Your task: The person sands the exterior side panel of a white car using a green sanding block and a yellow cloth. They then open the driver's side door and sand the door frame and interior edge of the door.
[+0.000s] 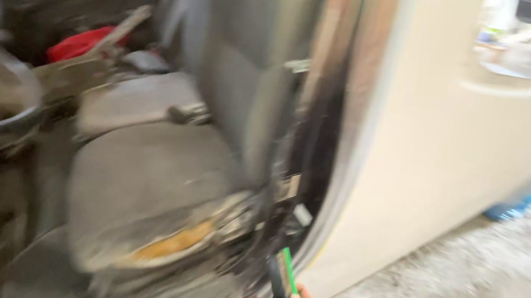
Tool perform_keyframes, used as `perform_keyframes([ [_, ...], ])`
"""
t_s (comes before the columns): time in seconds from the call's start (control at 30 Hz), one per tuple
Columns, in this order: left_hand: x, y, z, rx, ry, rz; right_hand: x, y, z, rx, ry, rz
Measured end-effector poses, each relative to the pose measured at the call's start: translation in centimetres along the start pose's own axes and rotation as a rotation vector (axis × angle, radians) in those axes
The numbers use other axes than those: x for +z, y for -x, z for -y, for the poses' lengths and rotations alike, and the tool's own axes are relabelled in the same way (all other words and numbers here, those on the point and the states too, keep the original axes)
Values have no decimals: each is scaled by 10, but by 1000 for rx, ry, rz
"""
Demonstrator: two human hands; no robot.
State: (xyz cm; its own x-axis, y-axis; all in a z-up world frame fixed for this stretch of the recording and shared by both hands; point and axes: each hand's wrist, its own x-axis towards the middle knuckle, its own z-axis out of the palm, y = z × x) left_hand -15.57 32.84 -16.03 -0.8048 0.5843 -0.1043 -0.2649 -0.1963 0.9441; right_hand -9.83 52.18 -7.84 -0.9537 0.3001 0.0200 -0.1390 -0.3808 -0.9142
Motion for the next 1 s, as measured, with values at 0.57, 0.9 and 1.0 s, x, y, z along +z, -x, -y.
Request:
perform_keyframes([
  [0.57, 275, -248, -466, 1722, -1220, -175, -78, -16, 134, -233, -258, -327],
  [0.9, 278, -266, -511, 1749, -1181, 93, 44, -61, 228, -489, 313, -708],
  [1.0, 268, -273, -517, 1771, -1128, 215, 73, -77, 274, -638, 770, -884],
])
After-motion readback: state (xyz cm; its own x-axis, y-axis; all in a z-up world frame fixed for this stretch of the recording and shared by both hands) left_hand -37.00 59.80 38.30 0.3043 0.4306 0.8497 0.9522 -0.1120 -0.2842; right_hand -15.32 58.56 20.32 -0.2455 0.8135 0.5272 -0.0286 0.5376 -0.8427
